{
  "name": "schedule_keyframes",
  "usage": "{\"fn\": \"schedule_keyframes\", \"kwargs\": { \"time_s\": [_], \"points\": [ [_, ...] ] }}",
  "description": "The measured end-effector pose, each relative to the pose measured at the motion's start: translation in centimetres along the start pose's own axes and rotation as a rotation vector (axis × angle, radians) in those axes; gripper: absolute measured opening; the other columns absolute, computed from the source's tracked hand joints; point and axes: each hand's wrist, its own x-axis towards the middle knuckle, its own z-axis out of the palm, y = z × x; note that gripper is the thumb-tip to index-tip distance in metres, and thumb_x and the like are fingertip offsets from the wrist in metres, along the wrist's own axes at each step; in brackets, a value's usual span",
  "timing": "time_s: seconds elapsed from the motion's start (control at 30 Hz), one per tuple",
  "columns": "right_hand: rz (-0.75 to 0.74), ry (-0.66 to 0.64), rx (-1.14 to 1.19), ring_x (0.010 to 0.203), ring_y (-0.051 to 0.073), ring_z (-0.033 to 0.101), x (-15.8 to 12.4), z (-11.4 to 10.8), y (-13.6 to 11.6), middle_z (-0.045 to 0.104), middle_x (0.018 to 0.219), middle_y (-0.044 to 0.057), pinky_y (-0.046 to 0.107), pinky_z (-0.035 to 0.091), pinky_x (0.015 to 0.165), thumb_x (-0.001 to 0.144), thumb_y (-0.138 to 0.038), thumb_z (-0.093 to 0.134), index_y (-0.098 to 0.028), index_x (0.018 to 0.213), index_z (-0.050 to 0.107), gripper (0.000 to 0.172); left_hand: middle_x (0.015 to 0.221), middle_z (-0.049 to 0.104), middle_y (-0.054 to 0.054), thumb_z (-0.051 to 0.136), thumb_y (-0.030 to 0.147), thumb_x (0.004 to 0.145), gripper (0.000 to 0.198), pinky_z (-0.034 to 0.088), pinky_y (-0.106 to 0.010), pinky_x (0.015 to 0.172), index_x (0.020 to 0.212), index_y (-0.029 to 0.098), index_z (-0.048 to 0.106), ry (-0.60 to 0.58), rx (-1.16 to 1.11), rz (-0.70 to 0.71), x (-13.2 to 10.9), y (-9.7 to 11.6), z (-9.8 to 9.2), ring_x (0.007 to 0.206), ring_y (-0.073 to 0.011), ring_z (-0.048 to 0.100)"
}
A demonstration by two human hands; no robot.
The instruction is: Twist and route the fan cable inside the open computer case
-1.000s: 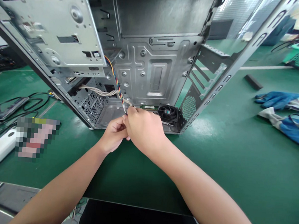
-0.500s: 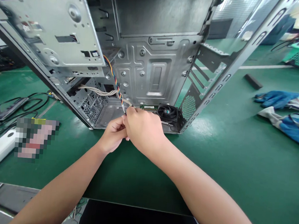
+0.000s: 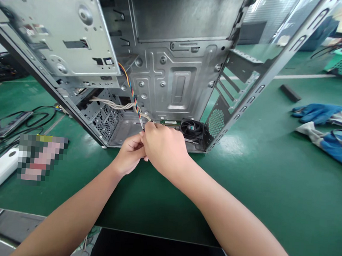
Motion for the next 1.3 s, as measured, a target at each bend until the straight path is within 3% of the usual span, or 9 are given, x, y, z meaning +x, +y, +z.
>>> {"fn": "schedule_keyframes", "kwargs": {
  "time_s": [0.47, 0.77, 1.3],
  "points": [
    [0.01, -0.014, -0.002, 0.065, 0.016, 0.06, -0.05, -0.13, -0.01, 0.067, 0.077, 0.007, 0.029, 0.022, 0.053, 0.093, -0.023, 0.043, -0.014, 0.09, 0.064, 0.023, 0.061, 0.051, 0.006, 0.079, 0.026, 0.071, 0.032, 0.041, -0.018, 0.048, 0.066, 0.015, 0.049, 0.041, -0.073, 0.02, 0.18, 0.27, 0.4, 0.05, -0.004, 0.047],
    [0.007, 0.003, 0.009, 0.064, 0.016, 0.059, 0.03, 0.05, 0.01, 0.067, 0.077, 0.007, 0.028, 0.023, 0.054, 0.094, -0.025, 0.044, -0.013, 0.089, 0.064, 0.024, 0.061, 0.051, 0.005, 0.072, 0.03, 0.08, 0.029, 0.042, -0.019, 0.049, 0.068, 0.015, 0.05, 0.002, -0.052, 0.029, 0.05, 0.1, 0.17, 0.049, -0.0045, 0.05],
    [0.007, -0.008, -0.007, 0.068, 0.018, 0.062, 0.04, -0.1, 0.1, 0.068, 0.079, 0.007, 0.029, 0.025, 0.054, 0.095, -0.026, 0.043, -0.014, 0.09, 0.063, 0.024, 0.061, 0.053, 0.004, 0.07, 0.034, 0.082, 0.029, 0.041, -0.02, 0.05, 0.071, 0.015, 0.051, -0.022, -0.004, 0.021, 0.02, -0.08, -0.12, 0.05, -0.0055, 0.052]
  ]
}}
